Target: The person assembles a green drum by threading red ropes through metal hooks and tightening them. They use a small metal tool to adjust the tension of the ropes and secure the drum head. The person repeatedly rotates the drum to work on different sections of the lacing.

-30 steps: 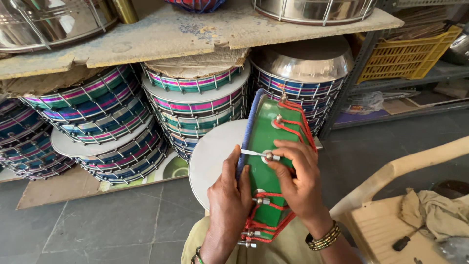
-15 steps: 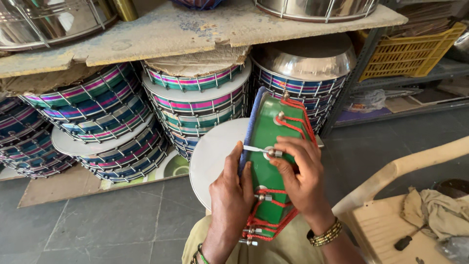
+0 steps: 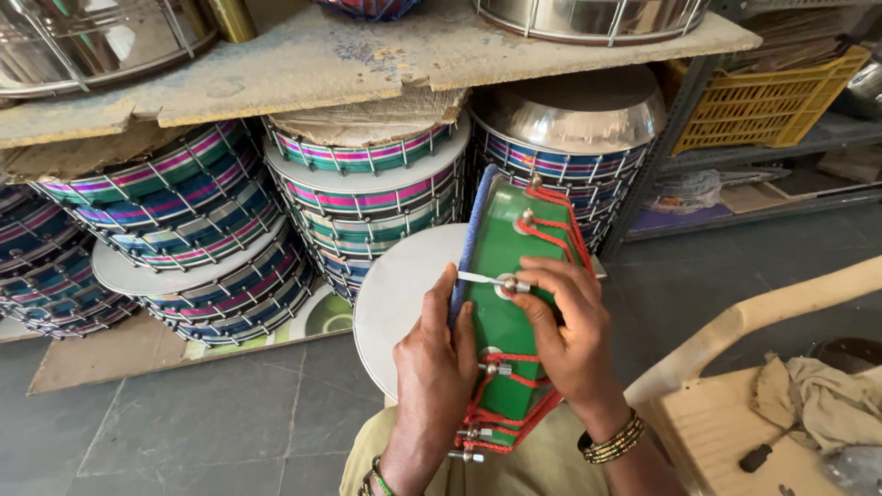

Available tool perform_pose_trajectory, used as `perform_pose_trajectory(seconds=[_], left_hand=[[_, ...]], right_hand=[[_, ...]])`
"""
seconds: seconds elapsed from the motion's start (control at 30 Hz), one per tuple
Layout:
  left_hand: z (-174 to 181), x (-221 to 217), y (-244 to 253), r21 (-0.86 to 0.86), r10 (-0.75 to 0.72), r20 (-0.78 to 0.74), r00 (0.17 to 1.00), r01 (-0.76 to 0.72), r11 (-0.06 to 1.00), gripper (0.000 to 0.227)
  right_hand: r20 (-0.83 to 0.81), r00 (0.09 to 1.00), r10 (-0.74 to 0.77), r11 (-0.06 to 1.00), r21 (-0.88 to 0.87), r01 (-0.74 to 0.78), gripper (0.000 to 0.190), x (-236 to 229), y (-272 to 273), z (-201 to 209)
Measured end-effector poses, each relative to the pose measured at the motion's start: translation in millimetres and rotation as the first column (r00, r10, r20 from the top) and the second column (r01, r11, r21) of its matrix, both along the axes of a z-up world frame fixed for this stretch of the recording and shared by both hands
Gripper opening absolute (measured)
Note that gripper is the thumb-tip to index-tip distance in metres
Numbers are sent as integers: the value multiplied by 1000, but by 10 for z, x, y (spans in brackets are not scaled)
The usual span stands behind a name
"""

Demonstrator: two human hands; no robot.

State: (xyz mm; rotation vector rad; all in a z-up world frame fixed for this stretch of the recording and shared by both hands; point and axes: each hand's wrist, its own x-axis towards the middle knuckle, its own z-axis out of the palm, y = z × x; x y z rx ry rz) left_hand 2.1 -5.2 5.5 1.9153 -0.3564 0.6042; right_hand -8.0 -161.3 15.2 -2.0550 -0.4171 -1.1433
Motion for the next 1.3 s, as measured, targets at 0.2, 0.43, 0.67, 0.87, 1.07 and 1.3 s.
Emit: perform_pose_trajectory(seconds=[0.2, 0.43, 0.67, 0.87, 1.07, 1.3], left_hand=[[-58, 1, 39, 6, 2, -7, 1000, -2, 1000, 42], [-6, 34, 312, -118, -165, 81, 983, 174, 978, 33], [497, 533, 370, 237, -126, 37, 991, 114, 965, 41], [528, 863, 357, 505, -99, -125, 987, 149, 850, 38], [522, 823, 408, 484, -150, -98, 984, 179, 857, 36], [575, 903, 405, 458, -157, -164, 974, 217, 862, 35]], right_hand=[[9, 997, -80, 996, -38, 81, 12, 39, 22, -44], [27, 998, -56, 998, -20, 56, 16, -130, 194, -94], [71, 994, 79, 977, -206, -63, 29, -436, 423, -318], [104, 920, 378, 922, -134, -363, 28, -570, 487, -477], [62, 996, 70, 893, 441, -90, 23, -296, -239, -782], [-448, 821, 353, 204, 893, 400, 56, 570, -1154, -2715]])
